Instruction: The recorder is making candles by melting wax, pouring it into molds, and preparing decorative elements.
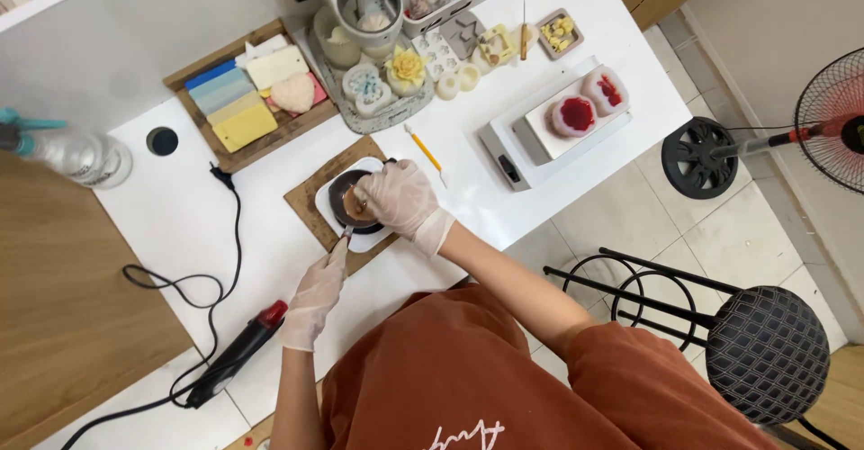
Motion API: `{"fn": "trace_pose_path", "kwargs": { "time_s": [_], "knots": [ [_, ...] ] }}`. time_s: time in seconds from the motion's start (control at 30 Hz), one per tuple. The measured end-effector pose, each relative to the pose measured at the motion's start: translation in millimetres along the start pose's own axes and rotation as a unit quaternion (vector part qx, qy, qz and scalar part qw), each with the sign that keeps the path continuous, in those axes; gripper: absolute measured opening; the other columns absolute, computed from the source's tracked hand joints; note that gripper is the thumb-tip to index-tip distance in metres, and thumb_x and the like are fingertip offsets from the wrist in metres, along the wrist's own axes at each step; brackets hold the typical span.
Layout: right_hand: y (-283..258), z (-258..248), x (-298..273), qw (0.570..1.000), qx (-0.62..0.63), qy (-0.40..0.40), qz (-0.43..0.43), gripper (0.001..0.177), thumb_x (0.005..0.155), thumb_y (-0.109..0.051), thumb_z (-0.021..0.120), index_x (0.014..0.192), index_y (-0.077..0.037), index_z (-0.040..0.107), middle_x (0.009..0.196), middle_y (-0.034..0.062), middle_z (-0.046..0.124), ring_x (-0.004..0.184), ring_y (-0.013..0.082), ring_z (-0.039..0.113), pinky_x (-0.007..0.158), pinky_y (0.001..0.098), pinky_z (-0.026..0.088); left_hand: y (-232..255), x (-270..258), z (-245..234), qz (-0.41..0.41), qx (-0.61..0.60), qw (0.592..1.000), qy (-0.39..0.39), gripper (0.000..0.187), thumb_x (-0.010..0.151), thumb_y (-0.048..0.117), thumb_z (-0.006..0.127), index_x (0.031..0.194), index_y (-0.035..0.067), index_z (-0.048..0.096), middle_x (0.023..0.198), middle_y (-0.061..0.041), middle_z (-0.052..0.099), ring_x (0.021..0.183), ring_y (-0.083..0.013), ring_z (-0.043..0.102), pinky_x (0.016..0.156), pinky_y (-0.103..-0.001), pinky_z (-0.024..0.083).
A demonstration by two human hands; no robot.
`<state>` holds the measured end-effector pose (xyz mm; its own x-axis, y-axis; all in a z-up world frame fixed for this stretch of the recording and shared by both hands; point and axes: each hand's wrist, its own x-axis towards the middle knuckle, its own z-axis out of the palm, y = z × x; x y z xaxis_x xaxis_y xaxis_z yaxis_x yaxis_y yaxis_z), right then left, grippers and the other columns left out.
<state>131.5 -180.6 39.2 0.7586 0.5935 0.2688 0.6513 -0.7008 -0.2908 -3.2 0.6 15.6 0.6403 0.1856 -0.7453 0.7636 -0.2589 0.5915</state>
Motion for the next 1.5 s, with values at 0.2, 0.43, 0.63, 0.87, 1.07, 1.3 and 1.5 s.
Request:
{"fn": "trace_pose_path", "kwargs": {
  "time_s": [0.2,0.43,0.63,0.87,1.07,1.3,1.5],
  "knots": [
    [5,12,-1,0.996,0.014,0.080,-0.030,0.011,0.091,-0.026,0.064,0.084,-0.018,0.066,0.070,0.0043,0.062,0.072,0.0260,0.064,0.068,0.0419,0.048,26,-13,4,-0.111,-0.100,0.989,-0.023,0.045,0.095,0.057,0.055,0.087,0.014,0.062,0.068,0.005,0.044,0.055,-0.0102,0.031,0.050,-0.027,0.027],
    [11,26,-6,0.995,0.073,0.067,0.012,0.017,0.094,-0.031,0.064,0.085,-0.018,0.069,0.070,0.0050,0.065,0.070,0.0266,0.065,0.066,0.0426,0.049,11,-1,6,-0.098,-0.103,0.989,-0.033,0.046,0.098,0.056,0.053,0.078,0.014,0.053,0.062,0.004,0.037,0.050,-0.0113,0.030,0.048,-0.030,0.025],
    [-5,-12,-5,0.975,0.179,-0.048,0.124,0.030,0.101,-0.035,0.058,0.076,-0.023,0.069,0.069,0.0047,0.070,0.068,0.0257,0.068,0.070,0.0419,0.051,4,5,2,-0.077,-0.075,0.994,-0.036,0.059,0.101,0.060,0.048,0.071,0.009,0.051,0.058,0.000,0.035,0.050,-0.0149,0.032,0.049,-0.032,0.030],
    [-9,-8,-12,0.935,0.266,-0.062,0.229,0.028,0.097,-0.039,0.058,0.102,-0.016,0.073,0.087,0.0107,0.075,0.084,0.0299,0.071,0.079,0.0434,0.053,5,10,2,-0.091,-0.096,0.990,-0.056,0.060,0.099,0.062,0.048,0.070,0.010,0.049,0.058,-0.001,0.035,0.051,-0.0169,0.032,0.051,-0.033,0.029],
    [-10,-9,-12,0.910,0.309,-0.108,0.255,0.034,0.098,-0.042,0.056,0.113,-0.015,0.071,0.103,0.0107,0.076,0.095,0.0297,0.072,0.088,0.0438,0.053,17,0,0,-0.102,-0.073,0.990,-0.057,0.062,0.098,0.065,0.047,0.069,0.011,0.046,0.059,-0.001,0.034,0.052,-0.0165,0.032,0.052,-0.032,0.027],
    [-2,19,-15,0.919,0.348,-0.026,0.182,0.031,0.099,-0.038,0.058,0.111,-0.012,0.071,0.105,0.0127,0.074,0.098,0.0325,0.069,0.086,0.0453,0.052,25,-7,10,-0.113,-0.081,0.990,-0.021,0.064,0.098,0.066,0.048,0.073,0.007,0.052,0.061,-0.003,0.040,0.051,-0.0174,0.035,0.050,-0.031,0.026],
    [3,30,-12,0.978,0.184,-0.052,0.089,0.028,0.100,-0.036,0.054,0.096,-0.013,0.068,0.087,0.0067,0.073,0.085,0.0270,0.071,0.078,0.0476,0.052,14,-2,23,-0.153,-0.146,0.971,0.112,0.047,0.096,0.053,0.060,0.092,0.007,0.067,0.073,-0.003,0.061,0.059,-0.0118,0.061,0.052,-0.025,0.035]
  ]
}}
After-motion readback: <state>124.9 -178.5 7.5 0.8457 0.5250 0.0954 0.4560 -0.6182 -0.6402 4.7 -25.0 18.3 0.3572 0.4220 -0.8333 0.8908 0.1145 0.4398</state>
